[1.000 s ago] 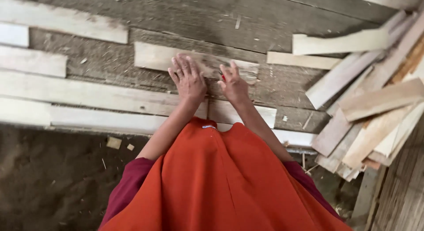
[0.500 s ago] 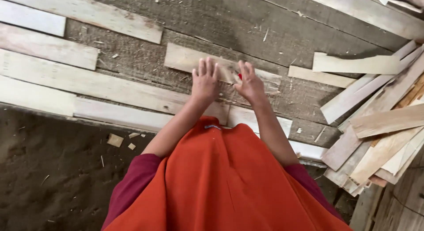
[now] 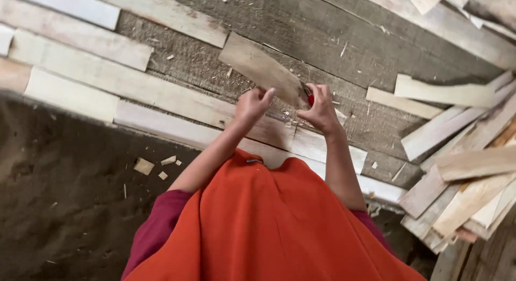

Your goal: Trimming and shaping thin wooden planks using a utility knife while sitting on a wooden floor.

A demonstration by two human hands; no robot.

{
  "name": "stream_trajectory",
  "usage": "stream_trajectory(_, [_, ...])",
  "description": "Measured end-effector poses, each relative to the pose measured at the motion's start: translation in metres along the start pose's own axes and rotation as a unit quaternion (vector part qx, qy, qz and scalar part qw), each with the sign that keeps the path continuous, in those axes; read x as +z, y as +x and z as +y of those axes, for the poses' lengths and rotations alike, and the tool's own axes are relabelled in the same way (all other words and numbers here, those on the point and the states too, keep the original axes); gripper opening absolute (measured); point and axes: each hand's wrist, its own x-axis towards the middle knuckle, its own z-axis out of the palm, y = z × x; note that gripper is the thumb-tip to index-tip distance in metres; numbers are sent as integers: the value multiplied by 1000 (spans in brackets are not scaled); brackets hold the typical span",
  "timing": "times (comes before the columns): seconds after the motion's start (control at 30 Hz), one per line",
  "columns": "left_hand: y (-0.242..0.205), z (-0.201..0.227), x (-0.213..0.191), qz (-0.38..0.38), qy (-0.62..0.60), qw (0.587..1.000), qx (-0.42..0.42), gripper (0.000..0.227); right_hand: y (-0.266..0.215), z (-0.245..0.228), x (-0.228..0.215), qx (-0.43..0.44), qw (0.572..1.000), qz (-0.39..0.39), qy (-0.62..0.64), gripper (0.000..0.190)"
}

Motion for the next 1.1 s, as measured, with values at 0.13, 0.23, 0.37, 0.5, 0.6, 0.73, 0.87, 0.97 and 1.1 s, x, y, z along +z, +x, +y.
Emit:
stream_trajectory(0.13, [-24, 7, -31, 27, -402, 915, 4, 42, 2, -33, 0, -88, 996, 22, 6, 87])
stream_trajectory(0.23, [-40, 4, -55, 61, -480, 874, 50, 41, 4, -67, 0, -100, 994, 20, -26, 87])
stream_trajectory(0.37, [-37, -3, -82, 63, -505, 857, 81, 39, 26, -101, 10, -108, 992, 28, -54, 99])
stream_trajectory(0.5, [-21, -9, -140, 61, -511, 852, 94, 38, 69, -151, 29, -112, 989, 50, -78, 97])
stream_trajectory(0.6, [8, -30, -182, 71, -524, 843, 99, 41, 104, -196, 48, -102, 990, 51, -85, 92])
stream_trajectory(0.73, [48, -66, -248, 74, -501, 855, 111, 39, 161, -257, 77, -110, 990, 45, -74, 90])
stream_trajectory(0.87, [76, -94, -309, 171, -384, 893, 159, 53, 228, -284, 104, -69, 991, 51, -104, 92])
stream_trajectory(0.97, [87, -112, -347, 297, -173, 923, 173, 64, 266, -286, 124, -20, 990, 42, -130, 91])
stream_trajectory(1.1, [132, -133, -382, 347, 11, 932, 105, 70, 306, -297, 142, 6, 990, 14, -142, 91])
